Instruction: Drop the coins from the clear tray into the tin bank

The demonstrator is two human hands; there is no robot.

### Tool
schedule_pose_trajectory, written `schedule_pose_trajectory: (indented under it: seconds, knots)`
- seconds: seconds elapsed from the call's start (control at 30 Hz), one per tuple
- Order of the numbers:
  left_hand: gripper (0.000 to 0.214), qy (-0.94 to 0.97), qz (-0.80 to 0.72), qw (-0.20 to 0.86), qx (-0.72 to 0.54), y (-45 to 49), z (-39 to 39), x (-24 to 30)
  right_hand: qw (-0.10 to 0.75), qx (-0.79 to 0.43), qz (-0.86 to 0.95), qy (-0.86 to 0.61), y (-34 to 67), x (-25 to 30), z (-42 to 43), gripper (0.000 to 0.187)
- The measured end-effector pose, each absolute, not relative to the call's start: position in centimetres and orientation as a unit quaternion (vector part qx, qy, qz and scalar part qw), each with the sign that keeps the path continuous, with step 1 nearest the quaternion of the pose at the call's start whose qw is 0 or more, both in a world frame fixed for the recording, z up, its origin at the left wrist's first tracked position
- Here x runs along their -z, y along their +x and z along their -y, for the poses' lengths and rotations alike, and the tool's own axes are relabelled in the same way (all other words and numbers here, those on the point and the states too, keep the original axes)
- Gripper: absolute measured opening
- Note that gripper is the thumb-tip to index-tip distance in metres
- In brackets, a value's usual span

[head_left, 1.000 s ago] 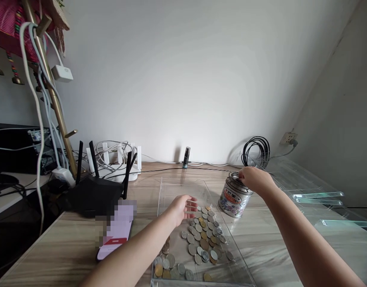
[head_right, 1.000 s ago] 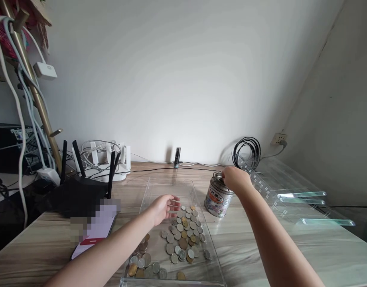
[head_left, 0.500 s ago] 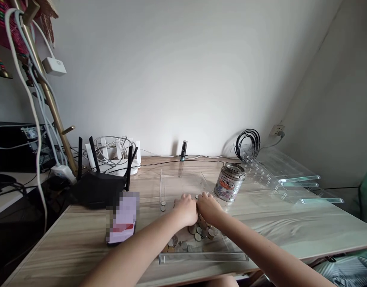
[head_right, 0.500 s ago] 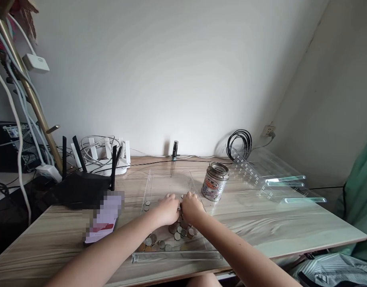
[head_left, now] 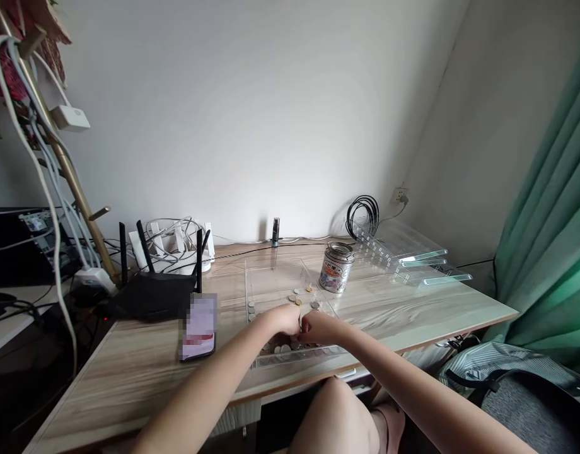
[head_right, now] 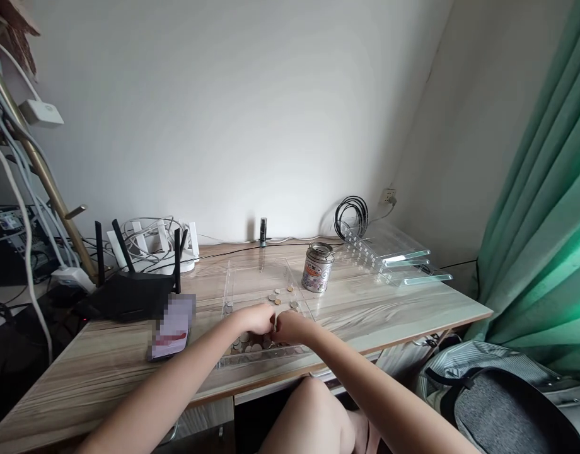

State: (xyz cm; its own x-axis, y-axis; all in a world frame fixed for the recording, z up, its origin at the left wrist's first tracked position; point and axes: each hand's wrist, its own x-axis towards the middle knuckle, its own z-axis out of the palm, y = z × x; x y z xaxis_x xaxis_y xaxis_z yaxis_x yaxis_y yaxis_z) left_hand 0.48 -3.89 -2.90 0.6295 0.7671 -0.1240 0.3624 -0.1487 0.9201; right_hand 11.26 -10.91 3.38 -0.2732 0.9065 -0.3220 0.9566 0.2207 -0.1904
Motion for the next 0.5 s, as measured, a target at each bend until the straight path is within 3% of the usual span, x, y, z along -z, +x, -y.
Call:
schedule_pose_trajectory:
  seconds: [0.13,0.5]
  knots:
    - [0.015,0.74,-0.419,0.495,-0.178,-0.4,5.4,2.4,0.064,0.193,-0.763,0.614,11.3,-3.7,11.3,0.018]
    - [0.016,0.699,-0.521,0.474,-0.122,-2.6,7.5,-0.1,0.039,0.24,-0.746,0.621,7.6,-2.8,11.7,0.016]
